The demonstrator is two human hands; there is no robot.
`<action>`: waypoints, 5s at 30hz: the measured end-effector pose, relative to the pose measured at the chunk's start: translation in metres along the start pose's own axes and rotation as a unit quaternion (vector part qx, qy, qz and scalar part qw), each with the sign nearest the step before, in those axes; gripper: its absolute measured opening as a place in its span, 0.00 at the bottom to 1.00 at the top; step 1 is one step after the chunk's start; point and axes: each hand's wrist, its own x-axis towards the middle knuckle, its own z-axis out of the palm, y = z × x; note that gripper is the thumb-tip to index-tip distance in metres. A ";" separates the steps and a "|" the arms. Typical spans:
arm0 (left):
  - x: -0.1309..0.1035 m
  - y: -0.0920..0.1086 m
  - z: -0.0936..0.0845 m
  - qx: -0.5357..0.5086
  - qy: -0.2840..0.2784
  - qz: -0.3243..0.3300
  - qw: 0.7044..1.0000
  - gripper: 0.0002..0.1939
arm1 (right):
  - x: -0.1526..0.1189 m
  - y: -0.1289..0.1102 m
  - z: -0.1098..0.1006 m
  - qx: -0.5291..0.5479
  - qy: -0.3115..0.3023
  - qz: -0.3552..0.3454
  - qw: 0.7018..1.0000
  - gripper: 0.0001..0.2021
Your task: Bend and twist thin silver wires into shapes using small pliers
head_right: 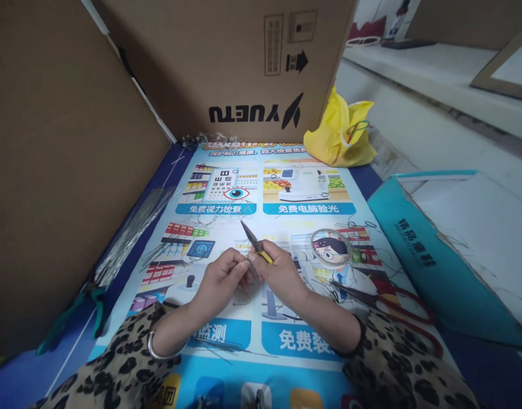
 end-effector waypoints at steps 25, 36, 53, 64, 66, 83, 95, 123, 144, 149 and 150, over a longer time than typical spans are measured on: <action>0.005 0.001 0.001 -0.135 0.054 -0.058 0.988 0.12 | 0.005 0.005 -0.001 0.039 -0.006 0.033 0.999 0.10; 0.006 0.001 0.005 -0.168 0.057 -0.066 0.982 0.12 | 0.004 0.013 0.003 0.037 0.024 0.024 0.999 0.09; 0.010 0.006 -0.016 -0.038 0.063 0.018 0.997 0.11 | 0.004 0.005 0.001 -0.026 0.017 0.012 0.999 0.08; 0.014 0.005 -0.015 0.046 0.074 0.010 0.996 0.09 | 0.001 0.001 0.003 -0.072 0.011 0.020 0.997 0.08; 0.014 0.005 -0.014 0.054 0.075 0.017 0.996 0.09 | 0.000 0.002 0.003 -0.077 0.011 0.015 0.997 0.08; 0.024 0.011 -0.038 0.032 0.237 0.084 0.967 0.08 | 0.001 0.006 -0.006 0.063 -0.054 0.023 0.996 0.13; 0.020 0.014 -0.028 -0.138 0.209 0.115 0.961 0.09 | -0.006 0.009 -0.003 0.087 -0.177 0.099 0.975 0.17; 0.015 0.012 -0.021 -0.131 0.193 0.150 0.961 0.04 | -0.009 0.000 0.004 0.009 -0.106 0.104 0.989 0.19; 0.020 0.013 -0.033 -0.068 0.174 0.112 0.976 0.04 | 0.000 -0.001 -0.013 -0.252 -0.116 -0.021 0.961 0.17; 0.021 0.013 -0.035 -0.103 0.142 0.112 0.978 0.03 | 0.003 -0.004 -0.019 -0.249 -0.139 -0.018 0.958 0.18; 0.021 0.013 -0.036 -0.115 0.135 0.110 0.978 0.03 | 0.003 -0.004 -0.021 -0.248 -0.146 -0.015 0.958 0.17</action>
